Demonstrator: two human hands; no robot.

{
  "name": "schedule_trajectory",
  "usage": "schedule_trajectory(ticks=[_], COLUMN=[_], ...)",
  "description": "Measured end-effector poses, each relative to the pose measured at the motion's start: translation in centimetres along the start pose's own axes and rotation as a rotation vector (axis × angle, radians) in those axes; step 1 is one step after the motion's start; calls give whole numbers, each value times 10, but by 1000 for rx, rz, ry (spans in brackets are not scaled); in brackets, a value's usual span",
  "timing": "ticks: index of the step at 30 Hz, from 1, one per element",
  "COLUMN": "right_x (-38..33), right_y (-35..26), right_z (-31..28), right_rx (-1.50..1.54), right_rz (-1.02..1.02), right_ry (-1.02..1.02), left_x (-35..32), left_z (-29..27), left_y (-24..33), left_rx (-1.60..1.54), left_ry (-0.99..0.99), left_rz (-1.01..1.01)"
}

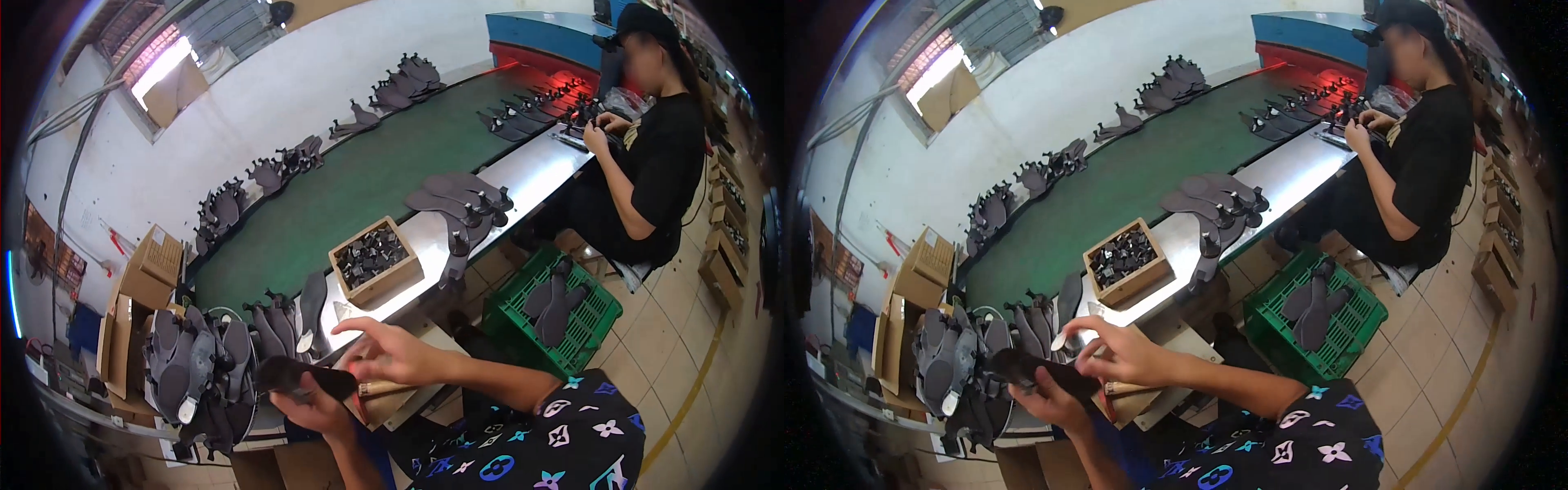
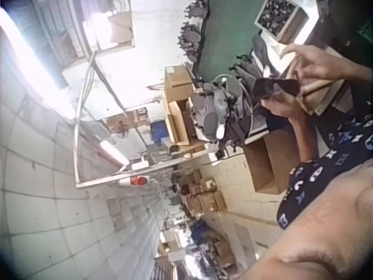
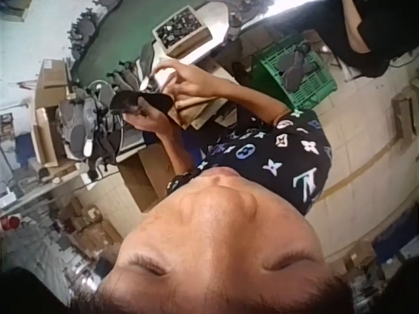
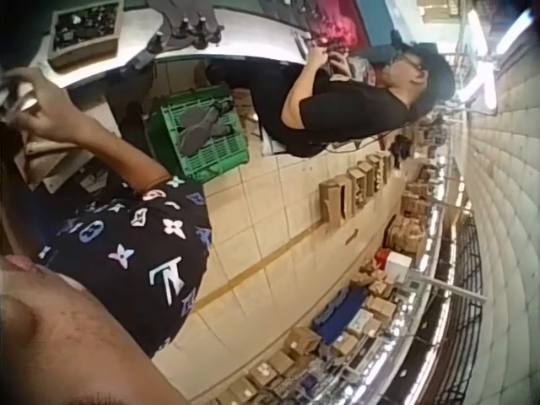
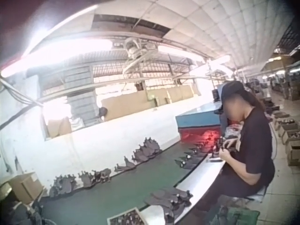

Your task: Attaching small plastic components to shoe insoles using a hammer on an assembly line.

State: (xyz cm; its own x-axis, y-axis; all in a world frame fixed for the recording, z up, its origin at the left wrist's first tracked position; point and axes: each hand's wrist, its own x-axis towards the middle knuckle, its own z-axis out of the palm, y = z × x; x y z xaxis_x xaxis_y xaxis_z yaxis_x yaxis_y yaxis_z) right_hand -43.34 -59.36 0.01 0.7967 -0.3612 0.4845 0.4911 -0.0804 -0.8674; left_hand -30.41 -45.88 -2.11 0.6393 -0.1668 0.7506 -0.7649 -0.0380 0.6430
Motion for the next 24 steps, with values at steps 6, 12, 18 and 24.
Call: schedule_trajectory(ticks=[6, 12, 18, 24], right_x=[-120, -196, -209, -166], right_y=[74, 53, 17, 18], right_z=[-24, -94, -73, -61], right_rx=[-1230, -988, -559, 13], right_rz=[330, 390, 511, 663], right_ry=[-223, -50, 479, 579], left_x=[10, -71, 11, 49], left_z=[-40, 7, 81, 221], left_y=[7, -23, -30, -103], left_rx=[-603, 701, 379, 525], left_ry=[-297, -750, -706, -990], left_rz=[-658, -347, 186, 380])
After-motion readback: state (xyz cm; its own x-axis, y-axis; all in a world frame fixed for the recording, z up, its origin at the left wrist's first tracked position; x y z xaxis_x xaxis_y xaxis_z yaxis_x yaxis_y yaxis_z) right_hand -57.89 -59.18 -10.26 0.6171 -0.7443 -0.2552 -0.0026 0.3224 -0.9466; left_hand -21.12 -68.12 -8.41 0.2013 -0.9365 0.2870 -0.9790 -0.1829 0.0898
